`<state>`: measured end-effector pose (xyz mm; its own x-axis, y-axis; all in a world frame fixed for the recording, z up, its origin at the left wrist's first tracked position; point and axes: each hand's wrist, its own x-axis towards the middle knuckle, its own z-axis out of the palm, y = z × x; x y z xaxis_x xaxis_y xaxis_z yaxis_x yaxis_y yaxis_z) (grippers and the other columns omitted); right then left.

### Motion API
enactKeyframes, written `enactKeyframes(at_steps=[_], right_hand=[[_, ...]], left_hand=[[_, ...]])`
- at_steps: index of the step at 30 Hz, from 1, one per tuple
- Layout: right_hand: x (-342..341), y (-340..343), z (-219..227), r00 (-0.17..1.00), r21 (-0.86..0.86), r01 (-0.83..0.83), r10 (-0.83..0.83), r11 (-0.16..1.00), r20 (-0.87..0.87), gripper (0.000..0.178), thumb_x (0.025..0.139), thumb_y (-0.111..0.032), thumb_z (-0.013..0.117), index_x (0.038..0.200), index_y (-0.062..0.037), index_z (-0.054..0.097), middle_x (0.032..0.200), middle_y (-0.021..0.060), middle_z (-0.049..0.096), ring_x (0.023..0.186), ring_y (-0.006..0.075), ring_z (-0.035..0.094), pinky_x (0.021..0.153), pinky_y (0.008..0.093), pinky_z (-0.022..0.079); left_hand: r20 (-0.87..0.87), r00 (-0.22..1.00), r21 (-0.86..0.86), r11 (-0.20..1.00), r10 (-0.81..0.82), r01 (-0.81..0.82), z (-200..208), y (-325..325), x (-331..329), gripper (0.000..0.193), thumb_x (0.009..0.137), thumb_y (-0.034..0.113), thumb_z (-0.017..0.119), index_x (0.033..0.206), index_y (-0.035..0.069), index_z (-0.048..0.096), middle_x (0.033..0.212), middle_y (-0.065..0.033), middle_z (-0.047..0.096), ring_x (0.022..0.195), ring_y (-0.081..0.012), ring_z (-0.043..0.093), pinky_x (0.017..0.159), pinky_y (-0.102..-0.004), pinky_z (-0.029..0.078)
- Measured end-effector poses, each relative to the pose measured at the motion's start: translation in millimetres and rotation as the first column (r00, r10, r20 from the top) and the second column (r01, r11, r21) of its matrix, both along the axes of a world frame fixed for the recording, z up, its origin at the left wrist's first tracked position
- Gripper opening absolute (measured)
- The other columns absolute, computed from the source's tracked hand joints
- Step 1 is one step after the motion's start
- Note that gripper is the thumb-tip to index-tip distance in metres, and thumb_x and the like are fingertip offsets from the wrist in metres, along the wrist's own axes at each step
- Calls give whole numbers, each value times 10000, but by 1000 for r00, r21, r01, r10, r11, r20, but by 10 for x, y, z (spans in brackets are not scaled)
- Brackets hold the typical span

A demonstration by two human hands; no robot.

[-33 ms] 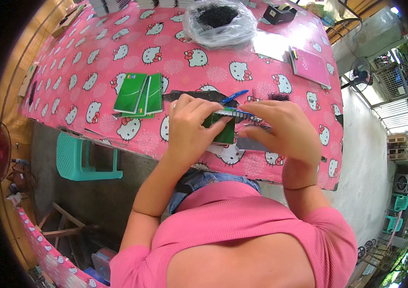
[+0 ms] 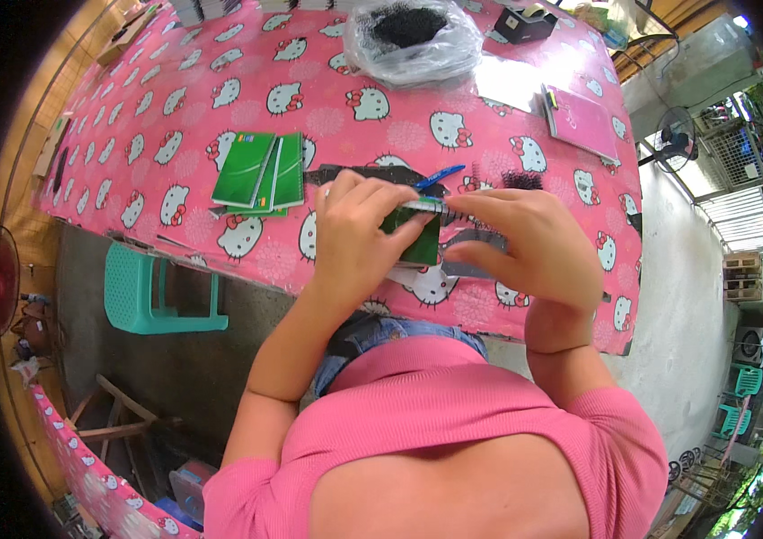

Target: The person assembles small notebooks by aligning green covers with paper, inserting a spiral binding wire, and trimming the wire with shears.

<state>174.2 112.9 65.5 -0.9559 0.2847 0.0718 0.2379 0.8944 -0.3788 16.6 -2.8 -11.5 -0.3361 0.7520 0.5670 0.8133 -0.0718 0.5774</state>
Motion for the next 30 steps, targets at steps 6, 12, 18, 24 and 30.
enactKeyframes(at_steps=[6,12,18,24,30], right_hand=[[-90,57,-18,993,23,-34,31,999,110,466,765,-304,743,1138,-44,640,914,156,674,831,356,643,722,433,497],[-138,-53,36,999,62,-2,-1,998,52,454,747,-271,756,1115,-30,643,892,160,673,803,367,645,707,446,501],[-226,-40,-59,999,35,-8,9,999,-41,293,745,-247,737,878,-19,612,808,173,646,799,378,630,684,481,483],[-402,-13,-134,922,18,-44,33,999,386,412,764,-289,737,1065,-19,657,850,189,657,830,381,638,710,465,488],[-442,-119,-63,977,26,-61,54,998,205,431,762,-266,744,1084,-2,635,888,201,658,844,398,632,746,459,496]], left_hand=[[113,993,-40,999,-22,27,67,-29,-8,300,667,202,810,934,118,701,835,-5,676,836,-212,571,800,-386,375],[92,996,-69,997,21,-15,83,-32,-22,518,649,179,821,1134,136,644,840,-15,649,819,-219,580,818,-375,411],[94,994,-94,994,-55,64,84,-73,-51,582,700,179,780,1242,117,573,867,-24,656,873,-225,589,813,-392,421],[186,974,37,992,-129,124,114,-63,-131,649,668,59,784,1273,93,550,1073,-100,617,933,-249,597,817,-363,467],[585,793,135,984,-171,112,-139,-193,-284,558,751,-79,723,1263,61,551,1127,-78,619,1020,-163,609,844,-291,505]])
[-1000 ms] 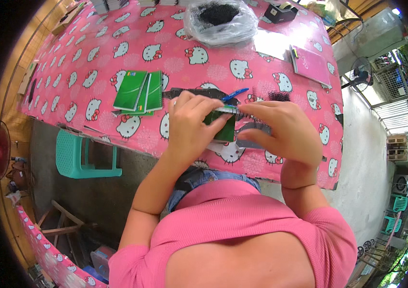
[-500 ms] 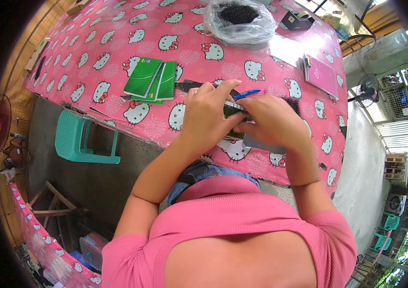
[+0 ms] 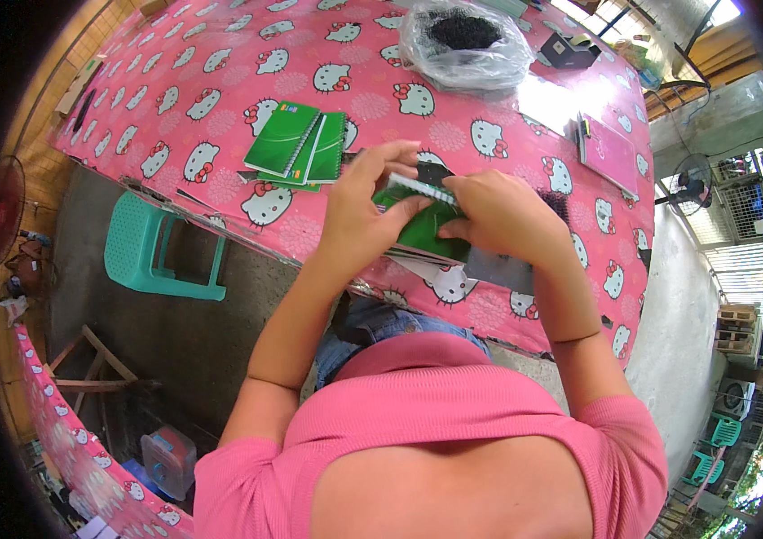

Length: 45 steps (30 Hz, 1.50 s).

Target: The person assembles small notebooks by aligning green covers with paper, inserting a spiral binding wire, and trimming the wire with shears.

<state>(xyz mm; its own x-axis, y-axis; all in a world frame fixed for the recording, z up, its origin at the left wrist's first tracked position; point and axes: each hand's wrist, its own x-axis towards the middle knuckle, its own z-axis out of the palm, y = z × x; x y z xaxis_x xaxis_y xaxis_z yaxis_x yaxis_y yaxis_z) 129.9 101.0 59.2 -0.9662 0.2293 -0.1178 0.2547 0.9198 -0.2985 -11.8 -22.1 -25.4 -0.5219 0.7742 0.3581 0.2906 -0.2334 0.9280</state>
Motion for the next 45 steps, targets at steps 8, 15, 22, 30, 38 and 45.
enactKeyframes(at_steps=[8,15,22,30,38,45], right_hand=[[-219,33,32,978,72,-29,13,997,207,453,773,-304,738,1094,-3,628,937,202,664,864,400,637,731,463,496],[-174,-68,50,999,3,-41,41,999,-18,480,767,-256,758,1143,5,616,953,197,671,881,390,646,763,450,505],[-262,-47,-28,989,66,-96,88,993,117,546,786,-265,736,1211,26,556,972,221,658,888,400,632,767,438,504],[162,470,-204,613,-442,258,-499,859,-612,322,803,-162,709,1086,-16,665,1011,172,668,879,309,654,757,392,500],[895,774,-1782,799,162,561,-479,812,-364,212,730,-231,762,937,-187,740,1182,108,556,1114,335,496,851,495,434],[554,855,-1562,962,-37,131,-136,991,-238,765,775,-286,748,1431,-120,391,1466,182,378,1365,391,344,1136,503,268]], left_hand=[[262,965,89,996,-31,8,-213,-109,21,337,852,-74,660,1171,26,612,1050,-59,679,941,-103,631,840,-231,503],[335,942,81,995,22,-52,-188,-190,51,283,844,-24,695,1121,34,693,971,-16,713,795,-44,623,639,-180,472],[217,972,-53,996,88,-78,-141,-197,28,304,837,-44,688,1128,41,702,1010,-47,723,809,-59,637,644,-189,495],[230,972,63,996,40,-56,-269,-214,0,254,790,-85,718,1033,-15,689,1060,-104,708,897,-134,661,704,-224,528],[-68,991,383,920,116,-81,175,-120,46,310,741,-66,766,1014,20,648,1047,-119,681,977,-205,653,828,-324,534],[-505,862,96,995,41,9,-205,-199,186,310,718,-60,770,991,12,643,1012,-158,673,926,-278,660,799,-358,532]])
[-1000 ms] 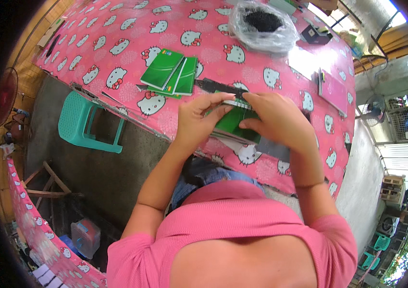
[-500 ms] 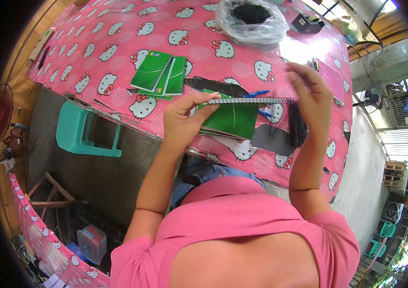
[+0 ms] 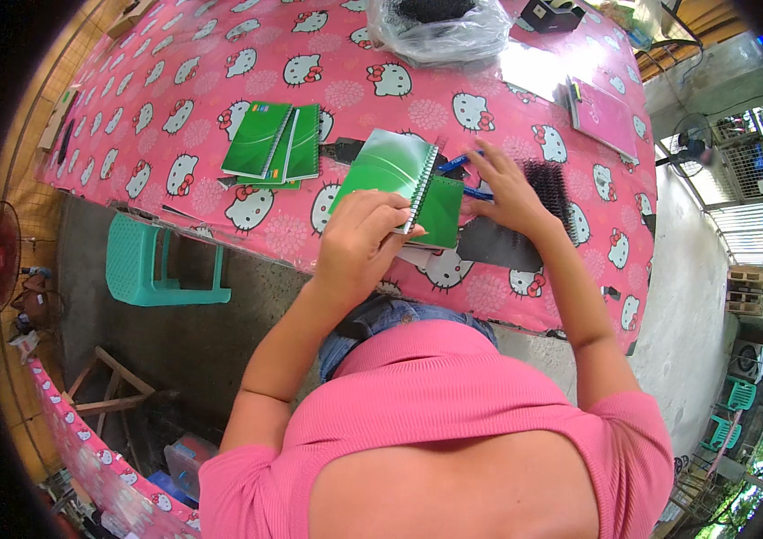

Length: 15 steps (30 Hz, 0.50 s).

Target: The person assembles small notebooks by aligning green covers with paper, inserting a spiral binding wire, and trimming the wire with shears.

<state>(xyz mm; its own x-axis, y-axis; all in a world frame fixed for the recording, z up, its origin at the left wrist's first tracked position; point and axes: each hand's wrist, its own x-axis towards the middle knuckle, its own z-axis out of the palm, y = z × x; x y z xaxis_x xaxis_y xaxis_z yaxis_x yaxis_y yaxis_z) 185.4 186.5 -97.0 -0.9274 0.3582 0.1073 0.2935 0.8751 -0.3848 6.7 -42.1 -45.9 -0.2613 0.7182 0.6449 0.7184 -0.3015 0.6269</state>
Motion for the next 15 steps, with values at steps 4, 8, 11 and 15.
enactKeyframes(at_steps=[4,8,11,15], right_hand=[[-19,86,-222,994,324,-16,-20,946,106,575,890,-352,612,1388,-123,440,1298,178,497,1198,363,473,1019,504,354],[-69,174,-115,983,148,144,-158,978,91,393,908,-270,584,1230,-54,520,1130,213,537,1098,373,505,936,441,408],[38,-5,212,914,-87,280,-293,956,-280,355,908,-220,573,1200,-25,526,1080,200,555,1083,370,515,948,424,408],[221,-860,963,978,-248,-35,-17,968,-207,385,841,-122,658,1193,-5,552,1083,192,559,963,340,576,859,404,471]], left_hand=[[36,998,-56,997,51,-49,64,45,85,294,705,-69,762,973,10,672,1001,-139,683,924,-271,657,783,-346,530],[34,999,17,1000,16,-17,-19,67,60,306,698,-94,746,978,14,683,1013,-130,692,916,-264,658,780,-339,526],[64,997,57,997,48,-52,-39,63,56,304,685,-108,738,961,8,688,1020,-122,698,915,-258,658,790,-341,522],[27,998,26,998,49,-50,-48,37,76,311,684,-118,723,967,6,697,1025,-123,705,932,-264,660,805,-351,518]])
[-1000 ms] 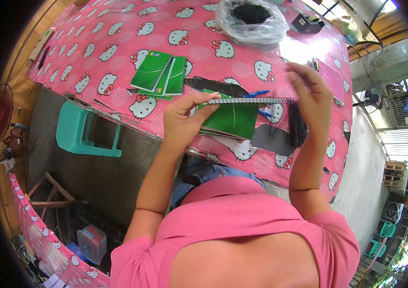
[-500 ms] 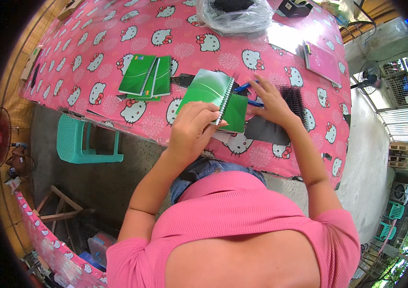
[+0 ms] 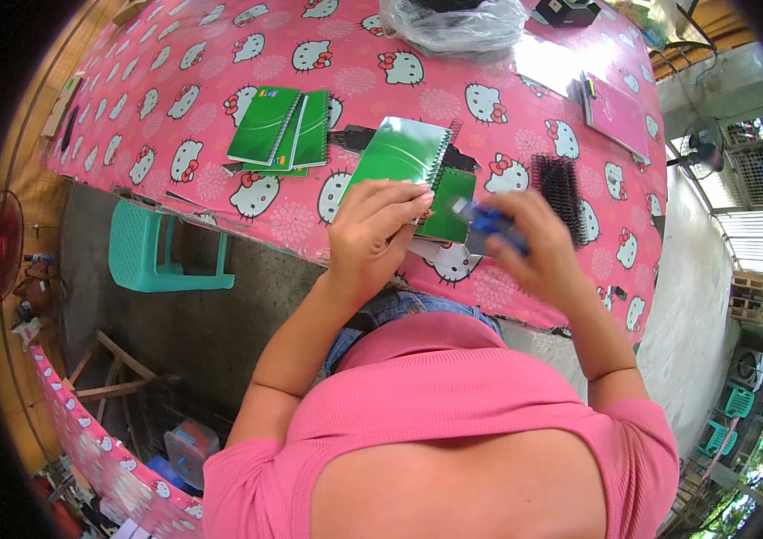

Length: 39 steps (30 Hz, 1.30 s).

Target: The person assembles small notebooks by aligning green covers with paper, inserting a spiral binding wire, and trimming the wire with shears.

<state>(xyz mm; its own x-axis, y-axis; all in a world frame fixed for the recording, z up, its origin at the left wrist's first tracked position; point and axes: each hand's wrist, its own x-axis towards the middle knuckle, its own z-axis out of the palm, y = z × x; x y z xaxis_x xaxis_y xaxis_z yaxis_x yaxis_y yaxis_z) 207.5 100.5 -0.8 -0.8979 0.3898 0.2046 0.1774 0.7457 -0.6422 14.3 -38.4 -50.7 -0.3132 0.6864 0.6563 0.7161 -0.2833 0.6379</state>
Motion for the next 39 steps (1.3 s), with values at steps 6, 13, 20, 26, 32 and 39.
enactKeyframes(at_steps=[6,13,20,26,32,39], right_hand=[[-53,-298,55,996,137,35,-23,990,-87,452,800,-187,735,1199,-48,573,1083,141,585,977,322,571,856,417,453],[3,-228,-54,997,-394,43,-12,918,82,364,899,-234,657,1192,-30,585,1056,106,636,933,241,608,813,378,484],[158,34,134,921,-716,17,267,698,282,420,992,-272,522,1288,27,527,1089,108,626,1001,225,605,886,338,465],[-48,551,-199,983,189,76,-106,979,153,397,918,-242,597,1242,-20,536,1074,162,543,1009,353,541,889,417,435],[-198,753,-216,994,454,-32,-20,891,110,394,898,-318,632,1202,-77,562,1100,141,551,1023,319,548,898,436,423],[-249,771,-239,986,472,-73,-7,879,167,389,874,-358,658,1144,-85,596,1015,116,574,944,300,580,813,425,475]], left_hand=[[15,1000,0,1000,3,-3,62,-11,40,317,702,-131,687,991,-2,711,1024,-136,713,967,-280,667,837,-350,525],[47,998,28,998,51,-52,89,-25,70,316,676,-135,699,960,2,720,992,-134,720,936,-272,675,809,-353,538],[-182,981,-43,998,-63,56,-29,-93,-10,347,678,-70,720,1009,34,707,1069,-102,700,909,-260,652,788,-361,509],[-240,954,-270,956,-181,114,-81,-120,28,525,640,-53,713,1151,53,658,1272,-68,615,865,-252,562,786,-362,467],[-228,956,-290,950,-186,116,-61,-125,41,539,628,-52,691,1157,45,659,1267,-59,623,852,-250,551,796,-353,452],[-226,957,-298,948,-183,111,-51,-133,44,527,641,-41,697,1161,37,657,1278,-54,620,850,-246,550,795,-350,448]])
